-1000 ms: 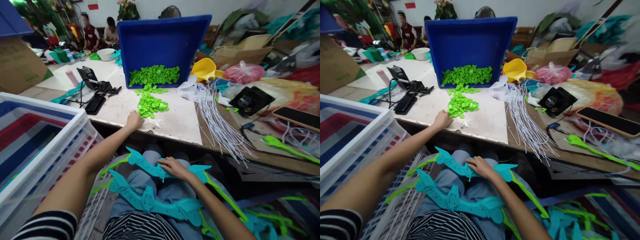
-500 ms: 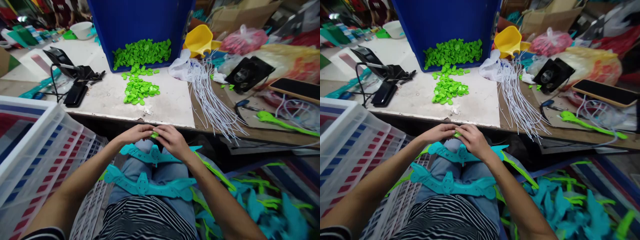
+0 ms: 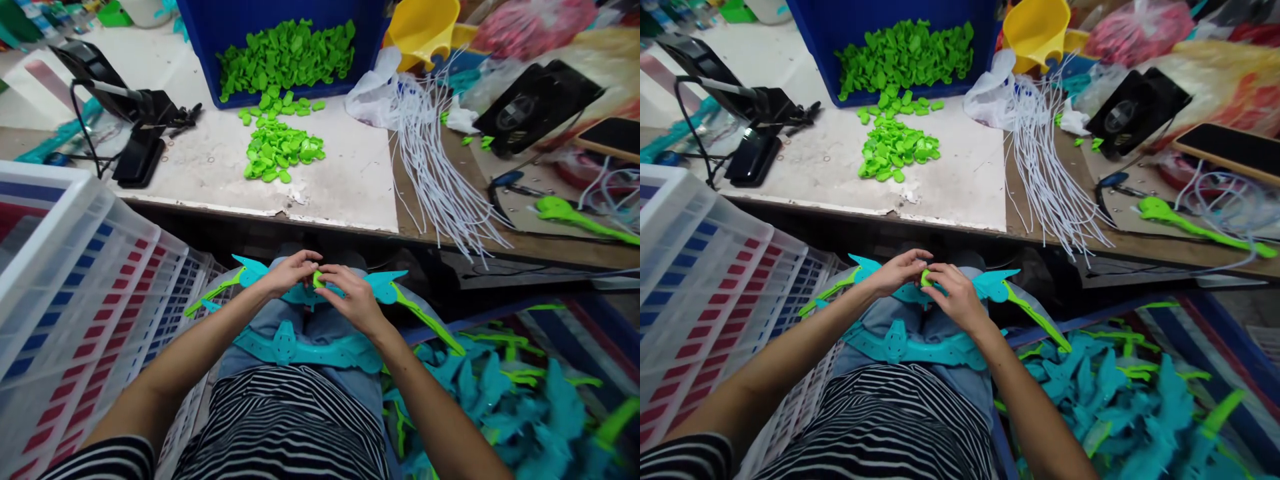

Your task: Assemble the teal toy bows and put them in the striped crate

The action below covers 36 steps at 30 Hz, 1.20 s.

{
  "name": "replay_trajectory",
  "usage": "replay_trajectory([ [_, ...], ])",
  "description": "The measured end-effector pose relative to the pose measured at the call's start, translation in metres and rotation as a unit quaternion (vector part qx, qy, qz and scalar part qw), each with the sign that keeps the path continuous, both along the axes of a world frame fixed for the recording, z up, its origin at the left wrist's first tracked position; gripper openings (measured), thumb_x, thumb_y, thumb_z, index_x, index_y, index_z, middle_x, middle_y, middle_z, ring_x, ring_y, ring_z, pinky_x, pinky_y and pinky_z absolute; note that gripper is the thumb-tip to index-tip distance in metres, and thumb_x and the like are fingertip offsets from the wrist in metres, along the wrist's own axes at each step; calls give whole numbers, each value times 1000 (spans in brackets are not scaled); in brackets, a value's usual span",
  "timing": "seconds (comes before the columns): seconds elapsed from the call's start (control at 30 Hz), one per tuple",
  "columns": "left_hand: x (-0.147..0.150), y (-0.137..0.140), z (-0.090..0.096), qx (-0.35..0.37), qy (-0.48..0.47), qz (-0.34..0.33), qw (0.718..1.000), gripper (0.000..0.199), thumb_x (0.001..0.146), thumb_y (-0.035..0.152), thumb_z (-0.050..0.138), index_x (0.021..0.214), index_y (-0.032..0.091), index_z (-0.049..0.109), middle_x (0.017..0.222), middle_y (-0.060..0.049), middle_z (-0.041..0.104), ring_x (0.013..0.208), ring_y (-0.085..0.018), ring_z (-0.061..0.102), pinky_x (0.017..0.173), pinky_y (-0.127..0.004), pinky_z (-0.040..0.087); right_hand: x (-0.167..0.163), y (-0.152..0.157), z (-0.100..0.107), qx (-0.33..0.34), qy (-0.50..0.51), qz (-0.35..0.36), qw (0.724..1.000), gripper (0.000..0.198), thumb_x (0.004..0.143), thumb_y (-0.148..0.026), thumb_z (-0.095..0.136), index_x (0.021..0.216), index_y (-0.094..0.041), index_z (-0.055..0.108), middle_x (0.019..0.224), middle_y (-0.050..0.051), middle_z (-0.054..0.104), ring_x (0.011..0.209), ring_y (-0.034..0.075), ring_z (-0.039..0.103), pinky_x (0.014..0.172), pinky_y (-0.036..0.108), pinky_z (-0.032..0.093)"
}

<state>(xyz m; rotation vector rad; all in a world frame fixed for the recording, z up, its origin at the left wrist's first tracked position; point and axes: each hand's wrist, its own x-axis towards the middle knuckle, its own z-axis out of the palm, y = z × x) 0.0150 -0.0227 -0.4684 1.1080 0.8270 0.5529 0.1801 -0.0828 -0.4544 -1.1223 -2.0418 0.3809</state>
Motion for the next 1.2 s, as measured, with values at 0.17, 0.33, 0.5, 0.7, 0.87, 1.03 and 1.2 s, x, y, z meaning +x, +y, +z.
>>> replay_trajectory([
  [0.17,-10,7,-10,185,244,34,951,21,84,18,48,98,16,64,88,-4,69,86,-16,62,82,-28,48,-4,-5,-32,9,-74,14,997,17,89,-31,54,94,-19,65,99,11,65,92,22,60,77,38,54],
  [0.33,-12,20,-22,218,307,-89,922,26,84,22,46,98,16,68,102,-5,70,100,-19,61,89,-27,45,-9,-3,-50,58,-129,-5,990,17,90,-27,53,92,-18,66,98,12,65,93,23,57,79,39,53],
  [0.5,-5,25,-25,183,317,-142,920,26,86,29,47,96,14,66,93,-4,69,89,-17,60,79,-24,44,-11,1,-59,33,-78,-9,996,14,89,-28,54,93,-19,64,98,10,65,94,23,58,80,38,53],
  [0.7,2,19,-25,85,309,-107,941,36,86,38,52,109,10,57,91,-6,65,75,-13,56,60,-21,40,-13,0,-62,-85,2,-88,992,32,81,-34,65,108,-19,56,100,9,62,95,25,59,80,40,52],
  [0.87,-1,20,-37,79,248,-112,959,33,85,32,54,108,9,58,81,-3,64,70,-12,56,61,-20,42,-12,1,-60,-147,12,-90,985,24,77,-36,69,91,-20,58,88,5,61,84,22,60,73,36,52],
  [1.03,-2,19,-46,179,263,-96,943,31,84,30,53,105,9,62,89,-7,66,83,-17,59,74,-26,45,-12,-8,-60,-116,10,-100,988,25,84,-39,60,101,-22,59,98,8,61,93,24,60,82,38,51],
  [1.2,-5,22,-45,83,179,-133,971,34,83,38,53,100,10,64,81,-3,64,73,-14,55,66,-23,43,-14,-12,-63,-134,0,-113,985,22,84,-39,60,99,-23,61,101,8,62,95,24,61,83,38,51],
])
